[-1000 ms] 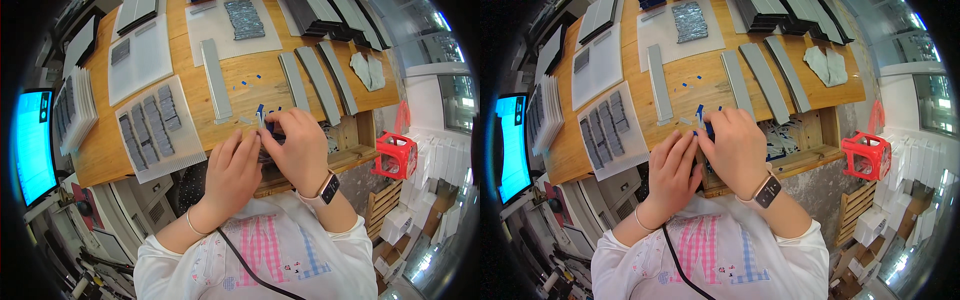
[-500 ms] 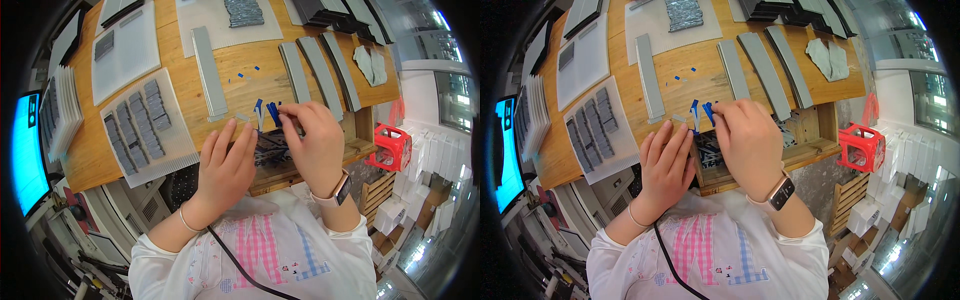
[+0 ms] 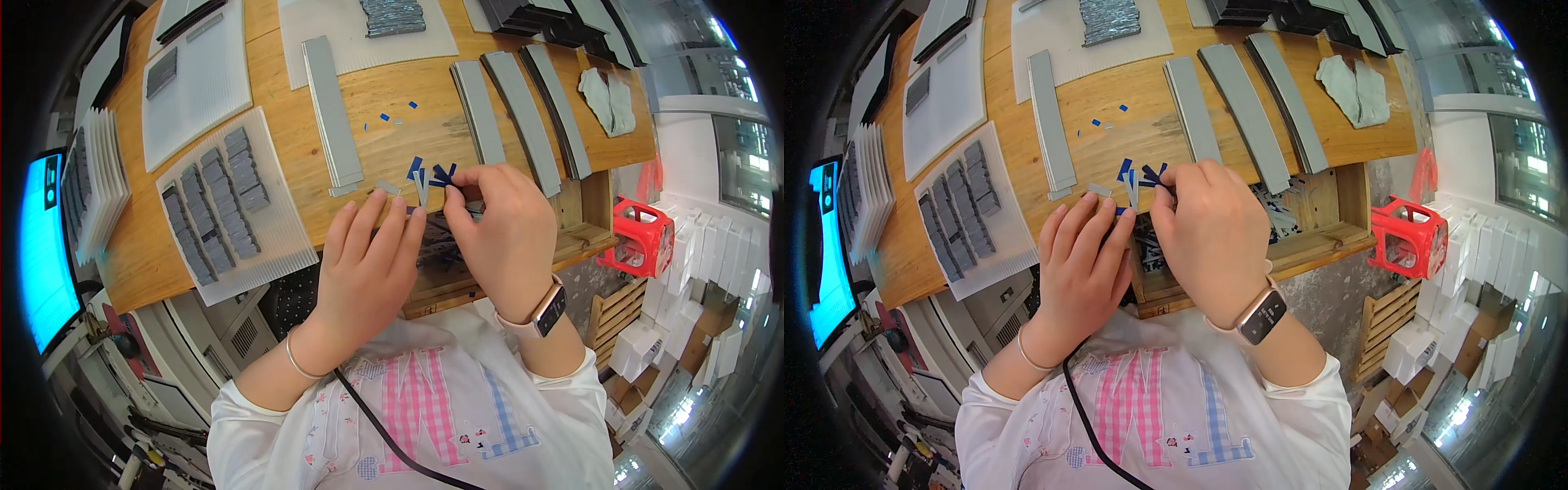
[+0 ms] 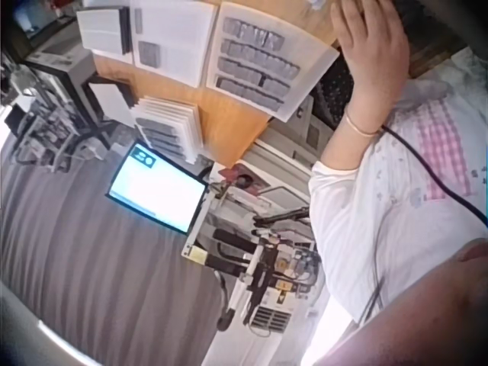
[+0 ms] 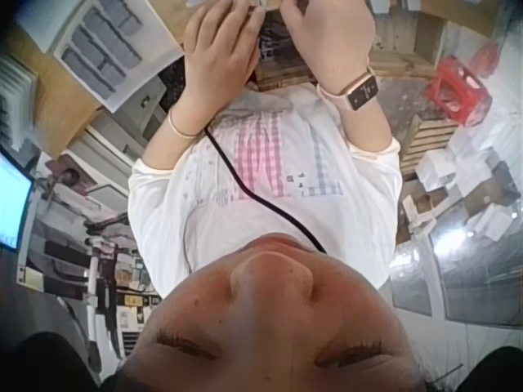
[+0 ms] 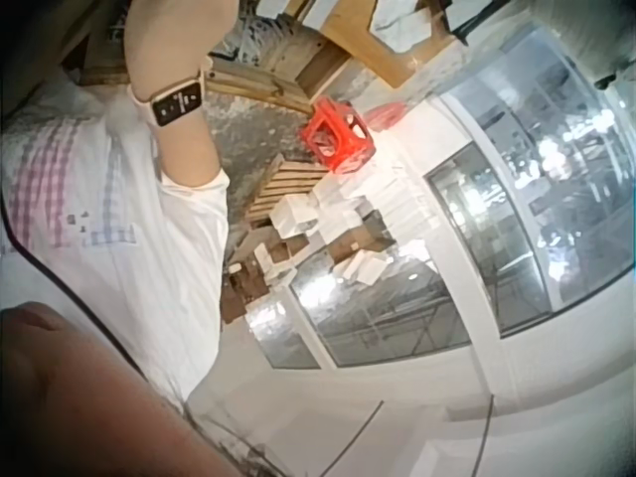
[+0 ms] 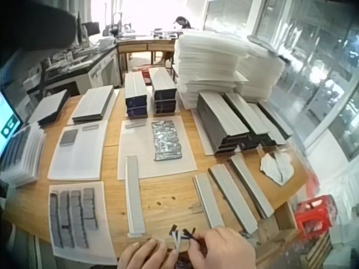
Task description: The person picks up small metal plates from plastic trays on the workbench and stacks them one by one against a metal bar.
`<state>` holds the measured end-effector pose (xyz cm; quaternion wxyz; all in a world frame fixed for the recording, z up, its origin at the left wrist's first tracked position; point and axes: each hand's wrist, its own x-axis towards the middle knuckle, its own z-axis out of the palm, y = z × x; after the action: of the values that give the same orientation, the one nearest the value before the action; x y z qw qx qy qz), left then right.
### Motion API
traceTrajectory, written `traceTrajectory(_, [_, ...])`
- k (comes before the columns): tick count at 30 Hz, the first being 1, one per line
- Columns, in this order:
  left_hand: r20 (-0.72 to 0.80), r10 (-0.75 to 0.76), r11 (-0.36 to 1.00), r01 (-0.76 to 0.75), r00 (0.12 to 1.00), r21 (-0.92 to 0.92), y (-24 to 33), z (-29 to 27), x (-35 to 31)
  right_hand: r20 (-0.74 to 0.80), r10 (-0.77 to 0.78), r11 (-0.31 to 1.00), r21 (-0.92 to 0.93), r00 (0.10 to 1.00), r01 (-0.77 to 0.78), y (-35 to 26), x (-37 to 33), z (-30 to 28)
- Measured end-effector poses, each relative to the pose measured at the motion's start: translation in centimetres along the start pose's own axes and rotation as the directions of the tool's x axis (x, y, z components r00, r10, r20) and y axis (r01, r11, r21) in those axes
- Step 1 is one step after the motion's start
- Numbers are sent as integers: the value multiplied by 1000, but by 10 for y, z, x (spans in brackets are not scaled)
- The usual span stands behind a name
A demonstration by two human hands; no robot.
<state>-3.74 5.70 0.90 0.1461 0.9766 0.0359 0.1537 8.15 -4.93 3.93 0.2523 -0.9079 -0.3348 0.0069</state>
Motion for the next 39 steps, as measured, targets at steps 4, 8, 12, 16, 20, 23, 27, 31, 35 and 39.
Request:
traceTrajectory(4, [-1,21,1000,-21,1000,1,-1,-2,3,41,10,1000,8,999,-10,0,2,-7])
traceTrajectory(8, [-5,29,1000,-29,1000,4,-2,-2,3,169,48,995,73,984,-61,0,1,-19])
traceTrajectory(12, [-12,28,1000,-29,1000,-8,-2,-4,2,68,-205,979,11,976,204,0,7,-19])
traceTrajectory(16, [-20,47,999,-47,999,25,-4,-3,1,175,-351,935,16,920,354,5,8,-13])
traceTrajectory(20, [-16,40,999,-39,999,28,-4,-6,0,233,-368,920,-51,900,390,9,8,-24])
traceTrajectory(23, [-31,48,998,-47,998,48,-5,-5,1,266,-358,911,-108,895,397,9,6,-29])
traceTrajectory(27, [-26,26,1000,-26,999,1,-3,-6,2,217,-384,916,-29,897,399,9,2,-21])
traceTrajectory(31, [-41,42,999,-41,998,7,-4,-8,5,299,-389,915,15,871,403,10,3,-32])
traceTrajectory(35, [-100,53,998,-51,994,21,-6,-4,5,145,-354,932,-26,924,361,11,7,-27])
traceTrajectory(39, [-196,53,999,-54,979,-1,-9,-1,7,181,-372,921,-53,910,387,11,6,-27])
